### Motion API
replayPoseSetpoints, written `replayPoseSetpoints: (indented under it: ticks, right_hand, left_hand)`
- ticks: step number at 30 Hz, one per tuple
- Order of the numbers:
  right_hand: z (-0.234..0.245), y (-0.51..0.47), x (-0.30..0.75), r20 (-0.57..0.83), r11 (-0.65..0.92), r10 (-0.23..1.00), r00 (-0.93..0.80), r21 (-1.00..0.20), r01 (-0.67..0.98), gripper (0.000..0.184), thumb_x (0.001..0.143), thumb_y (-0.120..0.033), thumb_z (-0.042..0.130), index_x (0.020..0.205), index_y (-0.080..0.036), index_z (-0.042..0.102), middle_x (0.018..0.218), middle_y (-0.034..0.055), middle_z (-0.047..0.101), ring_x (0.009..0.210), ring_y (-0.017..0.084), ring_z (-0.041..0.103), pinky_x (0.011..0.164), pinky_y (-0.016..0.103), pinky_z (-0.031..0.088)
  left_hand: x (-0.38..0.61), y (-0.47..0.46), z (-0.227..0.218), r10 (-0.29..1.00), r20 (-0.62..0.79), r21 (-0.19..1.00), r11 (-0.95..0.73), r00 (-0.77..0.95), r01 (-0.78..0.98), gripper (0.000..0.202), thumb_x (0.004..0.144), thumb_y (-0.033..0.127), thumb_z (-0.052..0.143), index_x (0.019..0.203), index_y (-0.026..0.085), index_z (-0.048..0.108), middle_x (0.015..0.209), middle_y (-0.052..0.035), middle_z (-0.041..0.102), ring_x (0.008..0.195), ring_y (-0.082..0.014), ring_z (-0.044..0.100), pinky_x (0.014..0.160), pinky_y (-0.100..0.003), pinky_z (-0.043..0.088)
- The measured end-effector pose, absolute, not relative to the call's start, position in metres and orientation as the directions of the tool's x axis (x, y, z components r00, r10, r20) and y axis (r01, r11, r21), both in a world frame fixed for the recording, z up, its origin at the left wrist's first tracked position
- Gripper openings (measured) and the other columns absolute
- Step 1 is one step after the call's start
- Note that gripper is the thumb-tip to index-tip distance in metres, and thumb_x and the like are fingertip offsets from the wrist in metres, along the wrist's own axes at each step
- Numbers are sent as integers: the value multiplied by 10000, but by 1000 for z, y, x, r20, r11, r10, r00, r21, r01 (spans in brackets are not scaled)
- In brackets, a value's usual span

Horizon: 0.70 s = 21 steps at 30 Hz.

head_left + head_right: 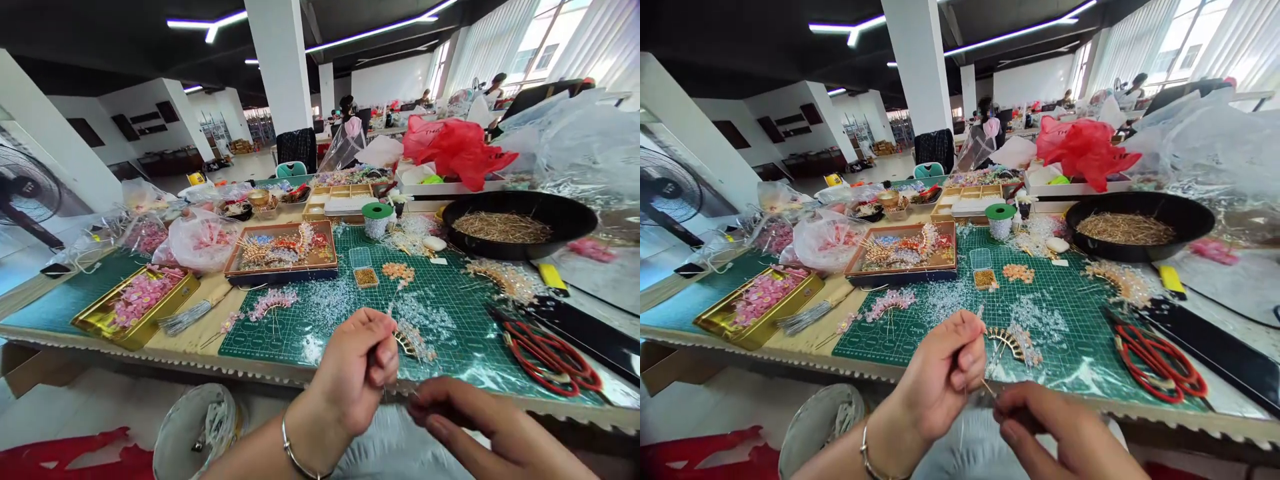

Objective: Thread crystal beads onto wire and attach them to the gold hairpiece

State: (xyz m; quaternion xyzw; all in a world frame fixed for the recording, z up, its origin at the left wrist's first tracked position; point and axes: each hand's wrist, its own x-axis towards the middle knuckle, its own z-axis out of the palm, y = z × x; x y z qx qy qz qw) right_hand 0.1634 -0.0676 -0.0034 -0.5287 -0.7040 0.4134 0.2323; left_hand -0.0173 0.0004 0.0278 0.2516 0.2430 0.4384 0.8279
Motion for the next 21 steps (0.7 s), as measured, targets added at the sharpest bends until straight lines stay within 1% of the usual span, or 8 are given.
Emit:
replayPoseSetpoints:
  ticks: [3, 5, 8, 11, 13, 15, 18, 21]
  right_hand:
    - [-3, -69, 143, -211, -75, 906, -367, -933, 351, 314, 969, -472, 479, 864, -241, 665, 792, 41, 733, 740, 194, 700, 679, 263, 572]
    - [-2, -69, 140, -183, -98, 925, -333, -961, 258, 303, 981, -454, 461, 895, -238, 655, 740, 29, 723, 693, 181, 700, 632, 249, 573]
    - [-4, -69, 142, 96, 179, 973, -209, -887, 426, 127, 950, -353, 581, 990, -256, 652, 823, 16, 749, 737, 163, 725, 663, 216, 579]
    - [-5, -66, 145, 442, 492, 863, -244, -628, 602, 127, 937, -233, 609, 1053, -278, 635, 911, 5, 766, 784, 144, 744, 716, 192, 576]
    - [-3, -63, 146, 559, 597, 778, -287, -513, 617, 160, 947, -191, 582, 1082, -270, 617, 905, 9, 758, 784, 136, 743, 726, 181, 575]
    - [2, -61, 149, 610, 640, 735, -295, -481, 600, 165, 946, -163, 570, 1076, -257, 612, 955, 29, 741, 839, 138, 737, 757, 178, 574]
    - [9, -63, 155, 593, 644, 751, -290, -564, 517, 120, 958, -184, 572, 1034, -269, 609, 1101, 45, 710, 1024, 167, 705, 859, 195, 561]
    - [5, -70, 159, 489, 588, 783, -385, -783, 201, 105, 1033, -335, 479, 1014, -293, 573, 980, 8, 724, 975, 198, 712, 973, 346, 535]
  left_hand:
    - [-15, 2, 25, 861, -189, 631, 475, 472, -614, 168, 846, 236, 674, 811, 165, 525, 498, 90, 454, 368, -15, 298, 419, -168, 198]
    - [-15, 2, 23, 865, -194, 631, 472, 463, -616, 170, 846, 233, 673, 802, 165, 523, 498, 89, 455, 368, -16, 301, 416, -166, 201]
    - [-15, 2, 22, 852, -215, 604, 500, 477, -621, 162, 843, 227, 671, 804, 167, 525, 498, 91, 453, 364, -16, 299, 411, -163, 196]
    - [-15, -1, 21, 832, -226, 576, 533, 506, -620, 158, 848, 234, 670, 818, 168, 530, 504, 92, 456, 363, -14, 298, 408, -158, 193]
    - [-14, -3, 20, 821, -235, 575, 550, 521, -606, 164, 850, 238, 670, 809, 167, 529, 513, 85, 468, 368, -14, 322, 409, -155, 204]
    - [-15, -3, 17, 817, -248, 589, 554, 521, -588, 170, 846, 242, 677, 797, 162, 534, 527, 74, 494, 377, -18, 370, 410, -153, 229]
    - [-19, -1, 12, 809, -270, 606, 564, 522, -561, 181, 833, 262, 696, 799, 158, 552, 563, 51, 556, 401, -40, 477, 417, -156, 298]
    - [-23, 2, 6, 786, -293, 594, 595, 544, -540, 209, 807, 281, 728, 803, 152, 564, 603, 28, 609, 449, -64, 576, 428, -150, 333]
